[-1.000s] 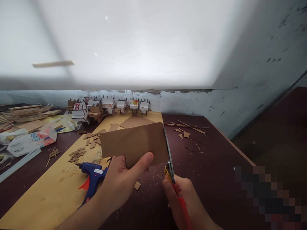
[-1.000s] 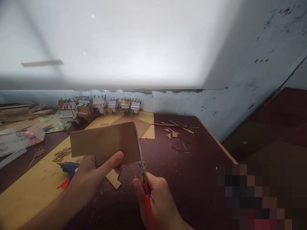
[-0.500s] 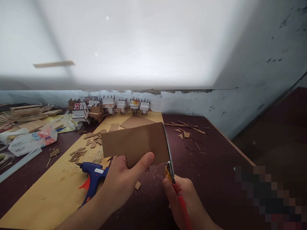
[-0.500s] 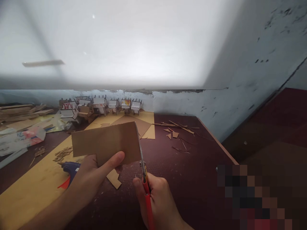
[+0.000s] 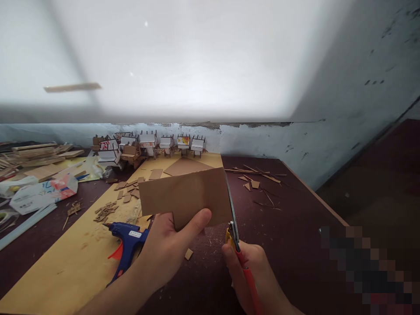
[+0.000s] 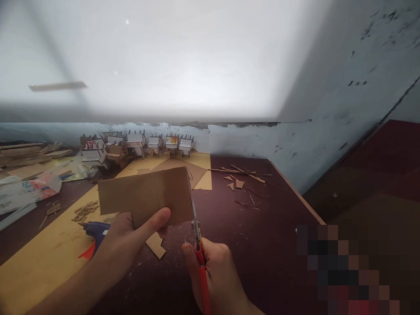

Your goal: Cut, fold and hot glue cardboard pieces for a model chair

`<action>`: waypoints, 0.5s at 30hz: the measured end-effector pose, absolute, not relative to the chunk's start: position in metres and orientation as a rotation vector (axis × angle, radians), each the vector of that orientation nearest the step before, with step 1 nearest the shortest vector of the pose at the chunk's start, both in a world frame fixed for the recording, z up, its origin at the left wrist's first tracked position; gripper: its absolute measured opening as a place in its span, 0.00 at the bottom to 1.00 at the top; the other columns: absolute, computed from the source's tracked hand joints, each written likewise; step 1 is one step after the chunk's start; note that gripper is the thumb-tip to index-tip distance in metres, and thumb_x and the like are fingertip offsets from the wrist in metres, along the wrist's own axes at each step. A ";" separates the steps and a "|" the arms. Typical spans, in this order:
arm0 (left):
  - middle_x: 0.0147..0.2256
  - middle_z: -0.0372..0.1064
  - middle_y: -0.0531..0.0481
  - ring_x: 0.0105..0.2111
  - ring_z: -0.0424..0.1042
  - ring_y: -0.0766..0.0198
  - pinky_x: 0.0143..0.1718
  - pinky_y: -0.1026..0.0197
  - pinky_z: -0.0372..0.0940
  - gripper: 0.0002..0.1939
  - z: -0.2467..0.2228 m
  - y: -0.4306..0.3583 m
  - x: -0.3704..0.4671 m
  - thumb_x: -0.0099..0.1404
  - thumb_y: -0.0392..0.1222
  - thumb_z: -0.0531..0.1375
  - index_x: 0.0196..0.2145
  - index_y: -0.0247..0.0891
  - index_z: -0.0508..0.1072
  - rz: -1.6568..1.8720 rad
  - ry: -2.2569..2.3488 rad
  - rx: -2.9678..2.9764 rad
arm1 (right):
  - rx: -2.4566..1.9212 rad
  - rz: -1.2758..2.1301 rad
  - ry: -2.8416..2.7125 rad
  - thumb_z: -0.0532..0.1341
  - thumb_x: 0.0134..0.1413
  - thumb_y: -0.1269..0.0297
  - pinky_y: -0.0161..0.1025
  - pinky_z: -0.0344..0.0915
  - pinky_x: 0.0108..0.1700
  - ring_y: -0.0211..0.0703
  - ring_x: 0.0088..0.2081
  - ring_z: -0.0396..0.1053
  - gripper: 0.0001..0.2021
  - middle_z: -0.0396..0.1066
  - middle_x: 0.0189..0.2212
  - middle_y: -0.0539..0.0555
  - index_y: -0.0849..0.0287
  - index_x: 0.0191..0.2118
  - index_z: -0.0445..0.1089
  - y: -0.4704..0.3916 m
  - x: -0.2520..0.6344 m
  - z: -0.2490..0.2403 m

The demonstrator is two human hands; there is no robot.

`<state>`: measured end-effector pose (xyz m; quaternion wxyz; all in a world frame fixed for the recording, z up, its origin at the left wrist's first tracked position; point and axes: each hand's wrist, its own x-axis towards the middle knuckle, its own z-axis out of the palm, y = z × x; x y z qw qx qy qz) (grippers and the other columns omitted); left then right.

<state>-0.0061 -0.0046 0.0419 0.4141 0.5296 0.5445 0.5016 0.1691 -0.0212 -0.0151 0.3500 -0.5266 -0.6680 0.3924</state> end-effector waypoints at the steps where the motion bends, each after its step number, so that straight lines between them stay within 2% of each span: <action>1: 0.17 0.68 0.53 0.20 0.68 0.64 0.24 0.64 0.63 0.24 0.042 -0.004 -0.006 0.60 0.57 0.67 0.17 0.38 0.71 1.265 1.370 1.325 | -1.364 1.019 -1.725 0.48 0.65 0.35 0.34 0.51 0.19 0.36 0.19 0.55 0.29 0.54 0.17 0.46 0.53 0.22 0.51 -0.021 0.169 -0.015; 6: 0.17 0.67 0.53 0.19 0.66 0.64 0.24 0.64 0.62 0.23 0.039 -0.003 -0.007 0.61 0.58 0.67 0.18 0.38 0.71 1.262 1.366 1.319 | -1.349 1.044 -1.732 0.49 0.65 0.35 0.36 0.50 0.21 0.37 0.19 0.56 0.29 0.55 0.17 0.45 0.53 0.22 0.52 -0.020 0.172 -0.016; 11: 0.20 0.69 0.52 0.22 0.68 0.64 0.24 0.65 0.62 0.22 0.036 -0.005 -0.007 0.61 0.57 0.67 0.21 0.37 0.73 1.282 1.356 1.271 | -1.187 1.009 -1.837 0.49 0.68 0.41 0.38 0.50 0.26 0.38 0.23 0.56 0.28 0.60 0.20 0.48 0.56 0.22 0.60 -0.020 0.179 -0.015; 15: 0.22 0.70 0.50 0.24 0.69 0.62 0.26 0.64 0.63 0.23 0.038 -0.005 -0.008 0.62 0.58 0.66 0.20 0.37 0.71 1.296 1.308 1.236 | -1.142 1.020 -1.884 0.50 0.67 0.39 0.37 0.51 0.26 0.39 0.24 0.55 0.28 0.59 0.22 0.48 0.57 0.25 0.63 -0.023 0.180 -0.005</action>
